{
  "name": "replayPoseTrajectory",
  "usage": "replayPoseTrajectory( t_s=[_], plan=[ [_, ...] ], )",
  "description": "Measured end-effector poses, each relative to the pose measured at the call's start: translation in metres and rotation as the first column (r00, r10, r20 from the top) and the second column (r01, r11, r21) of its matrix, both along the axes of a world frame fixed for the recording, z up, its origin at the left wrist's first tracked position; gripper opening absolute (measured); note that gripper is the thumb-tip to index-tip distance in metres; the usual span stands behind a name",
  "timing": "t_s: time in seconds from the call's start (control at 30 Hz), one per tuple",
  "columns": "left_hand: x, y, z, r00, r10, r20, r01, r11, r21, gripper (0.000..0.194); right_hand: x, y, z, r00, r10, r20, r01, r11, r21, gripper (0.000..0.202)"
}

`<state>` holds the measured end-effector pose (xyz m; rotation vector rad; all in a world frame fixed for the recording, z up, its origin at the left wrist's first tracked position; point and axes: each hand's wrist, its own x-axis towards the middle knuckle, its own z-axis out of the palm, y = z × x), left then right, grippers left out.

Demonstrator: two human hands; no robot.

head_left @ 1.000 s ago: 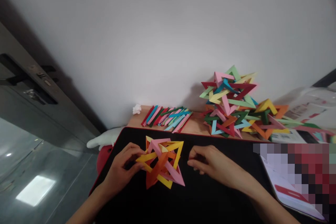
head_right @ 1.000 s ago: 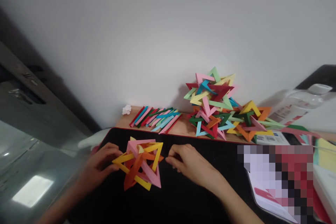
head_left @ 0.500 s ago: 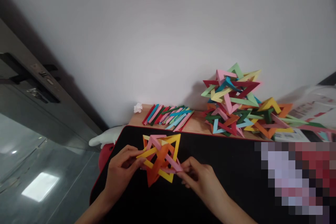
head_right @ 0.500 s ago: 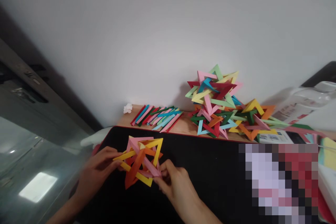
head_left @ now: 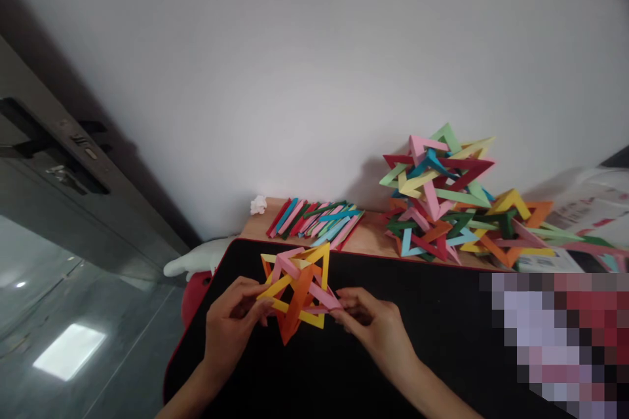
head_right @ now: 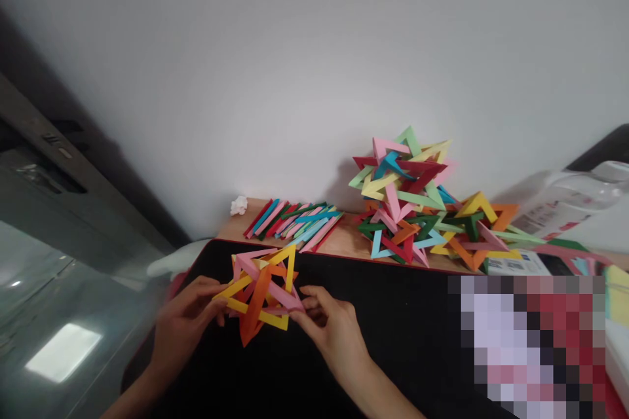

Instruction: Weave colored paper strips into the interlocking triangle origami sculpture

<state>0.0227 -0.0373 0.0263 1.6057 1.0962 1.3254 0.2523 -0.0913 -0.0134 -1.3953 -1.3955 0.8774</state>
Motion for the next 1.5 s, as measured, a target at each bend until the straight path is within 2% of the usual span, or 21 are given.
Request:
replayPoseTrajectory(
  t_s=[0.17,0.27,0.33,0.4,0.43,0.5,0.57,0.6,0.67,0.73,0.8,0.87,1.0,1.1,1.2,1.33,1.5],
  plan=[
    [0.002,0.001,-0.006,0.998,-0.033,0.046,0.030,0.998,0.063,0.008,-0.006,-0.001,-0.003,0.995,-0.084,0.045,0.078,0.990,0.114,0.032],
    [0.000,0.001,-0.010,0.998,-0.040,0.052,0.037,0.997,0.065,0.010,-0.005,-0.002,0.002,0.989,-0.098,0.108,0.076,0.980,0.186,0.031],
    [-0.005,0.003,-0.011,0.999,-0.048,-0.008,0.049,0.996,0.076,0.010,0.003,-0.003,0.007,0.982,-0.054,0.181,0.022,0.984,0.177,0.029],
    [-0.012,0.011,-0.008,0.990,-0.049,-0.132,0.063,0.993,0.099,0.008,0.017,0.001,0.015,0.960,0.008,0.280,-0.052,0.987,0.149,0.027],
    [-0.016,0.018,-0.003,0.985,-0.008,-0.175,0.026,0.995,0.098,0.006,0.027,0.007,0.018,0.939,0.019,0.342,-0.074,0.986,0.147,0.025],
    [-0.021,0.040,0.010,0.973,0.128,-0.190,-0.117,0.991,0.070,0.011,0.046,0.026,0.024,0.885,-0.007,0.466,-0.087,0.980,0.180,0.022],
    [-0.019,0.069,0.026,0.963,0.219,-0.153,-0.215,0.976,0.045,0.015,0.061,0.057,0.027,0.794,-0.082,0.602,-0.050,0.979,0.199,0.022],
    [-0.015,0.085,0.034,0.968,0.203,-0.144,-0.201,0.979,0.029,0.016,0.065,0.075,0.027,0.733,-0.094,0.674,-0.037,0.983,0.179,0.024],
    [-0.003,0.114,0.045,0.983,0.054,-0.178,-0.062,0.997,-0.040,0.016,0.064,0.112,0.025,0.699,-0.083,0.710,-0.045,0.986,0.160,0.026],
    [0.012,0.139,0.048,0.979,-0.015,-0.203,0.001,0.998,-0.070,0.014,0.056,0.146,0.021,0.672,-0.055,0.739,-0.072,0.988,0.139,0.029],
    [0.026,0.158,0.041,0.968,-0.081,-0.237,0.058,0.993,-0.103,0.013,0.045,0.171,0.017,0.641,-0.021,0.768,-0.103,0.988,0.113,0.032],
    [0.038,0.173,0.028,0.950,-0.144,-0.278,0.111,0.985,-0.133,0.014,0.037,0.184,0.015,0.610,0.012,0.792,-0.125,0.989,0.081,0.030],
    [0.048,0.194,-0.007,0.911,-0.186,-0.368,0.138,0.978,-0.155,0.015,0.037,0.188,0.014,0.573,0.073,0.816,-0.149,0.989,0.016,0.017],
    [0.048,0.201,-0.023,0.866,-0.194,-0.460,0.126,0.976,-0.176,0.014,0.042,0.189,0.015,0.569,0.087,0.818,-0.153,0.988,0.002,0.019],
    [0.049,0.198,-0.023,0.807,-0.201,-0.556,0.120,0.977,-0.179,0.009,0.040,0.197,0.017,0.574,0.070,0.816,-0.155,0.988,0.024,0.030],
    [0.055,0.188,-0.011,0.723,-0.204,-0.661,0.122,0.978,-0.169,0.002,0.029,0.209,0.016,0.593,0.058,0.803,-0.166,0.985,0.052,0.026],
    [0.059,0.183,-0.004,0.656,-0.169,-0.735,0.103,0.986,-0.134,0.011,0.025,0.206,0.019,0.705,0.009,0.709,-0.151,0.979,0.137,0.016]
  ],
)
